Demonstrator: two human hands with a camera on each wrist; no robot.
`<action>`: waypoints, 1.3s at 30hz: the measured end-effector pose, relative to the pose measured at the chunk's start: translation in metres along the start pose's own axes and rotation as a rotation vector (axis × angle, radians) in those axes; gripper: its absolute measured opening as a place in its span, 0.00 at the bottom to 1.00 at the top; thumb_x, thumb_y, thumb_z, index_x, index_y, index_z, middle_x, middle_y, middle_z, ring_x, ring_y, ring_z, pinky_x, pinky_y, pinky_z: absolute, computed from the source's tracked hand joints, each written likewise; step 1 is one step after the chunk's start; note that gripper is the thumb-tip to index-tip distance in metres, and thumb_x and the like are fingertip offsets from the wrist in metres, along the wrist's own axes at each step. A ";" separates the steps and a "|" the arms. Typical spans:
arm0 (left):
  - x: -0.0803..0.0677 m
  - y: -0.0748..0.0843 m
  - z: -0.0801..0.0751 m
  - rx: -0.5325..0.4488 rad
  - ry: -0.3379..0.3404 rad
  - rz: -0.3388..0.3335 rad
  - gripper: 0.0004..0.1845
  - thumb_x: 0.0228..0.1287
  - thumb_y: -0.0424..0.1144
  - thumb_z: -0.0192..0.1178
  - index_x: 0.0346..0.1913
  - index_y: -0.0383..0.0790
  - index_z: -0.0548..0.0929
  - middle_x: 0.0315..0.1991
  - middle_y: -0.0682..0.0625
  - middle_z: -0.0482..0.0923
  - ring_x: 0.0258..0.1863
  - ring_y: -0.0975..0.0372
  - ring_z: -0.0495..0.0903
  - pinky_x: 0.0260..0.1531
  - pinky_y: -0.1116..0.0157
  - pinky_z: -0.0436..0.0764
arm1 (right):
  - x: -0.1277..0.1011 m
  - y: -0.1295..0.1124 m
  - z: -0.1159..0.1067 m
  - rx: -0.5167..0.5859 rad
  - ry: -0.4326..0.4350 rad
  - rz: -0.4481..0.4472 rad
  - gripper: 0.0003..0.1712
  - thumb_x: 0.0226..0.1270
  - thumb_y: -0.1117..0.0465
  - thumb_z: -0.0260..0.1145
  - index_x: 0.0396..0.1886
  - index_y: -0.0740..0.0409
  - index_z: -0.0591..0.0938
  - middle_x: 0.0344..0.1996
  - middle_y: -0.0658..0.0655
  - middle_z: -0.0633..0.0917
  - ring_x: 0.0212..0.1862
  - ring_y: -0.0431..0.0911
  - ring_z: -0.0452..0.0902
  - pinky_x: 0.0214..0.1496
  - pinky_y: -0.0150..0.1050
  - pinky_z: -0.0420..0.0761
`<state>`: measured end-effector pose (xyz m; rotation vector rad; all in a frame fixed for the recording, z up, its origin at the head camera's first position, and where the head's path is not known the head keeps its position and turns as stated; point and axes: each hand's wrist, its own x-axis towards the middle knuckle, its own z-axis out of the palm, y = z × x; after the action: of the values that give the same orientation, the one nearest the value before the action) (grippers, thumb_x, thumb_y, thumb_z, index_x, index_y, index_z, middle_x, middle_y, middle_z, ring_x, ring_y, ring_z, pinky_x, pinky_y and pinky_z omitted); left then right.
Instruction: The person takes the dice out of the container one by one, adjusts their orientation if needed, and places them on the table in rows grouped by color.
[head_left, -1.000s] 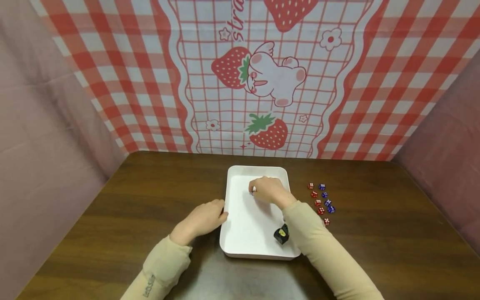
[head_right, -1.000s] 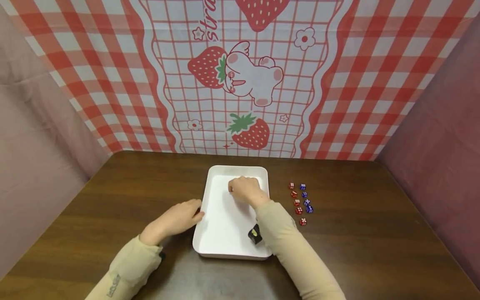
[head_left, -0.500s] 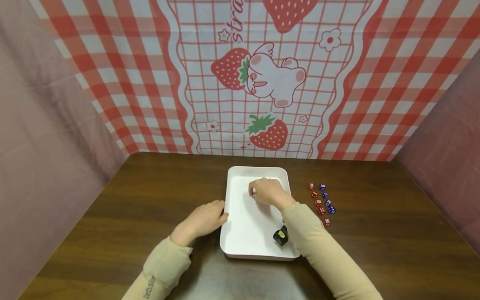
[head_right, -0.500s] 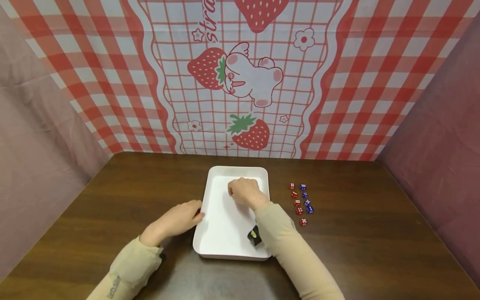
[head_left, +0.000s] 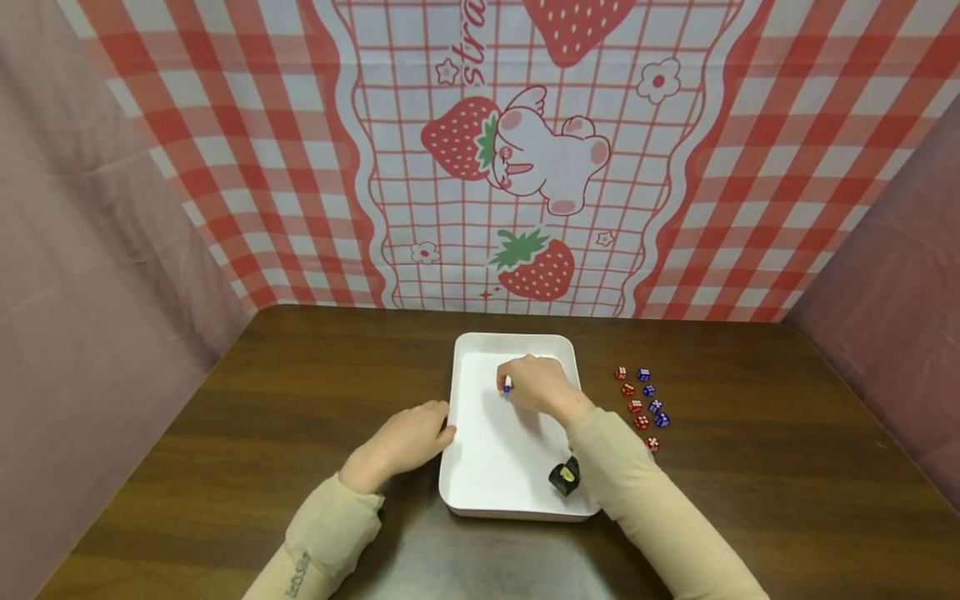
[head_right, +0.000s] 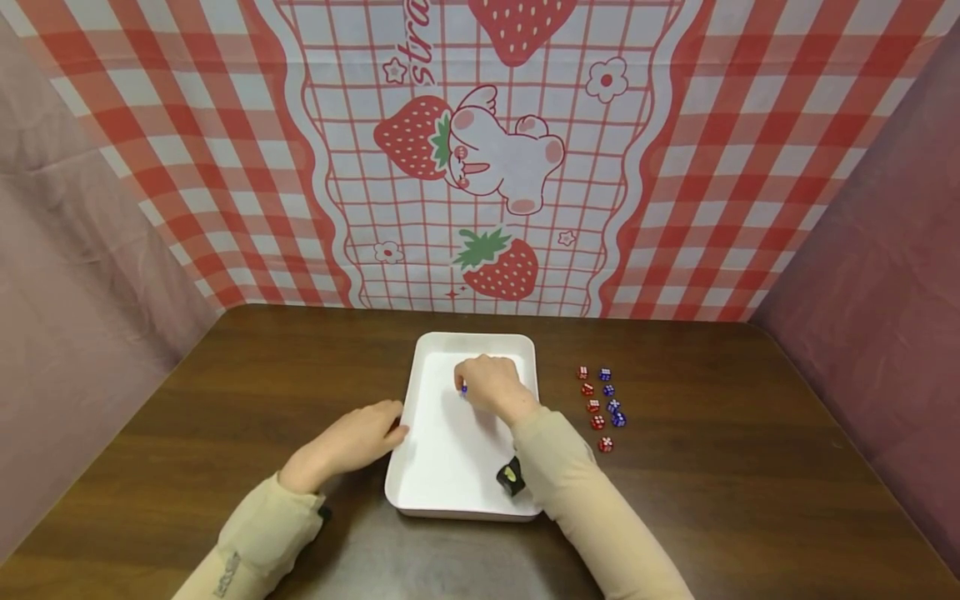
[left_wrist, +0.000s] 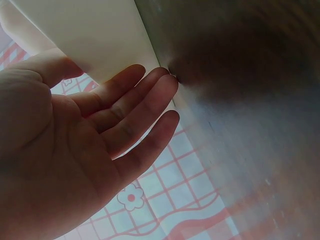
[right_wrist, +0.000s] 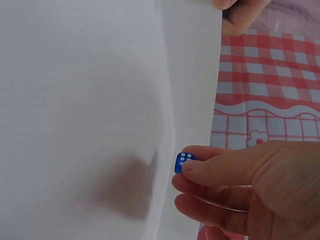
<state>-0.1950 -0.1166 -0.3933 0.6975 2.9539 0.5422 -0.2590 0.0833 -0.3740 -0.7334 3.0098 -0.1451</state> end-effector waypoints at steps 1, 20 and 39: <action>0.000 0.000 0.000 0.000 0.000 0.001 0.10 0.63 0.41 0.51 0.26 0.40 0.70 0.25 0.49 0.70 0.26 0.56 0.73 0.28 0.56 0.72 | -0.001 0.000 -0.001 -0.001 0.008 -0.001 0.06 0.55 0.62 0.63 0.30 0.44 0.83 0.33 0.47 0.84 0.31 0.46 0.77 0.32 0.44 0.74; -0.001 0.000 0.000 -0.005 -0.005 0.004 0.11 0.63 0.40 0.51 0.24 0.41 0.68 0.24 0.50 0.68 0.23 0.59 0.68 0.27 0.59 0.69 | -0.021 0.006 -0.016 -0.025 0.070 0.021 0.05 0.59 0.59 0.62 0.34 0.45 0.82 0.27 0.46 0.82 0.30 0.43 0.75 0.27 0.43 0.73; -0.001 0.001 0.000 -0.006 -0.012 0.008 0.11 0.64 0.40 0.50 0.26 0.40 0.69 0.26 0.49 0.70 0.25 0.57 0.71 0.28 0.57 0.70 | -0.039 0.015 -0.025 0.000 0.146 0.048 0.06 0.59 0.59 0.63 0.36 0.50 0.83 0.30 0.49 0.83 0.30 0.43 0.77 0.28 0.42 0.74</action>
<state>-0.1937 -0.1165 -0.3933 0.7103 2.9381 0.5452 -0.2328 0.1164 -0.3497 -0.6785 3.1622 -0.2062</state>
